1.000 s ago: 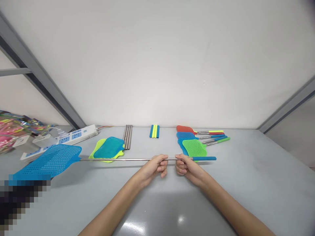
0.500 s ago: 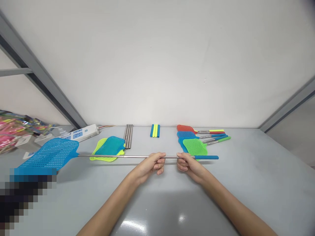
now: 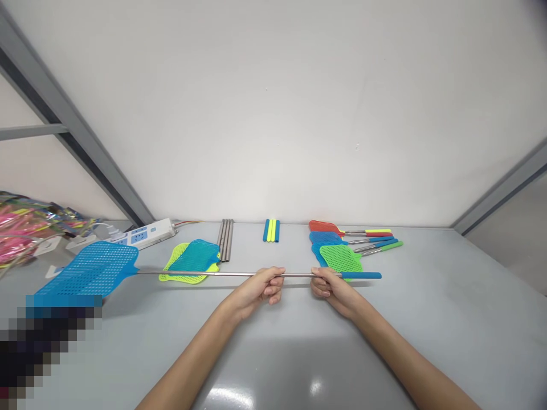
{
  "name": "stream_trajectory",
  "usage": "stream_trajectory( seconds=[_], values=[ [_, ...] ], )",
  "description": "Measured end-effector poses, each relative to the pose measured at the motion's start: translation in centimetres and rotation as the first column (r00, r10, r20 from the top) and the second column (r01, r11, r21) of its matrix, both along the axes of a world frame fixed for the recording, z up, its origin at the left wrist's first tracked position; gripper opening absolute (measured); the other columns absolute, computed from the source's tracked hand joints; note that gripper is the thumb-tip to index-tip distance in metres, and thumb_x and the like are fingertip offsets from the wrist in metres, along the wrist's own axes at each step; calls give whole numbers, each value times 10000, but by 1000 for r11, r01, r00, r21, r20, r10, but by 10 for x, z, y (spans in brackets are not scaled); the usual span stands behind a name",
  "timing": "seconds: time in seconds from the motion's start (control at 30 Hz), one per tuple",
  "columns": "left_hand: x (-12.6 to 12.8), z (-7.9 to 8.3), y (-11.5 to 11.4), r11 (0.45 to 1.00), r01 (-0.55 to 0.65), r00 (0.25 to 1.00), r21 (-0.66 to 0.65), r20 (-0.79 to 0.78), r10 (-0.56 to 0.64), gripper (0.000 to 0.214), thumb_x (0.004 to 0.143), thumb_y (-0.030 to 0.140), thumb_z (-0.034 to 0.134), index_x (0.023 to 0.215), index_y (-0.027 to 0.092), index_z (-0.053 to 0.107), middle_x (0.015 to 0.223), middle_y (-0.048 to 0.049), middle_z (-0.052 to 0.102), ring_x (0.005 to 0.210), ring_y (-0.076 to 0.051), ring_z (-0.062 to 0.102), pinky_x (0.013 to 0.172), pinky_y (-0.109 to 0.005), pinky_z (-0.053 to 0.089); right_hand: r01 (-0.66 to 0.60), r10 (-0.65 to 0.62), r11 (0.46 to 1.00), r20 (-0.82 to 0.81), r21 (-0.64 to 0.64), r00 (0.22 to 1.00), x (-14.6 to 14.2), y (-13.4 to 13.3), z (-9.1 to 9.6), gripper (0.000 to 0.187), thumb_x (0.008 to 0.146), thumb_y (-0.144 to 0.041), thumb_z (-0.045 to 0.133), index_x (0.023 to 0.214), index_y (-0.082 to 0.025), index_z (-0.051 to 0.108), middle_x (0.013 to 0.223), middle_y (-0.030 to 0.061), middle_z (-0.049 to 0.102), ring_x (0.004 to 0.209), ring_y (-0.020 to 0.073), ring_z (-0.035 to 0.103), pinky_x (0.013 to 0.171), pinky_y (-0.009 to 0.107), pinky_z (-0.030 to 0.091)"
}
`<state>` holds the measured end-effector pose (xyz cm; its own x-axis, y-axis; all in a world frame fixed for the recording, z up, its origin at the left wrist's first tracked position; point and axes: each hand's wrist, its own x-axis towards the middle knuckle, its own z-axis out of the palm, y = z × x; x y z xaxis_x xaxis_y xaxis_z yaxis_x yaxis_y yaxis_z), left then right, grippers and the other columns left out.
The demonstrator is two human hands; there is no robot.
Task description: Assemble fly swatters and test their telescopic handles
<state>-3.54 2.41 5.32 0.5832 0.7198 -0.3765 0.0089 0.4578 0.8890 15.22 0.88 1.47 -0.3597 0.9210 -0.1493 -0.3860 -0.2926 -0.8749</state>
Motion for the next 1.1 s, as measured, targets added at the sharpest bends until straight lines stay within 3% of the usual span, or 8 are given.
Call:
stream_trajectory(
  seconds=[0.27, 0.57, 0.77, 1.1],
  values=[
    [4, -7, -1, 999, 24, 1000, 29, -16, -23, 329, 739, 389, 361, 498, 187, 268, 384, 90, 190, 369, -72, 318, 470, -226, 258, -79, 67, 989, -99, -121, 993, 1, -2, -3, 352, 757, -299, 446, 488, -184, 251, 435, -80, 171, 385, 59, 169, 436, 247, 116],
    [6, -5, -7, 989, 64, 998, 137, -11, -64, 327, 766, 383, 321, 509, 185, 283, 409, 76, 264, 392, -83, 356, 511, -245, 288, -225, 208, 969, -160, -97, 965, -3, -7, -4, 372, 798, -411, 326, 517, -168, 341, 472, -43, 293, 413, 78, 274, 448, 251, 157],
    [12, -5, -9, 969, 77, 993, 236, -101, -55, 358, 772, 374, 305, 471, 181, 293, 390, 71, 256, 386, -85, 364, 519, -243, 299, -212, 186, 972, -217, -102, 958, -14, -12, -7, 386, 806, -378, 324, 480, -173, 288, 455, -38, 298, 415, 78, 271, 459, 254, 170],
    [19, -12, -11, 934, 30, 988, 356, -151, 25, 412, 748, 462, 360, 455, 173, 329, 391, 51, 317, 401, -84, 360, 478, -220, 294, -209, 177, 967, -208, -146, 962, -23, -21, 1, 427, 752, -526, 329, 507, -181, 280, 472, -51, 276, 420, 74, 249, 461, 241, 185]
  ],
)
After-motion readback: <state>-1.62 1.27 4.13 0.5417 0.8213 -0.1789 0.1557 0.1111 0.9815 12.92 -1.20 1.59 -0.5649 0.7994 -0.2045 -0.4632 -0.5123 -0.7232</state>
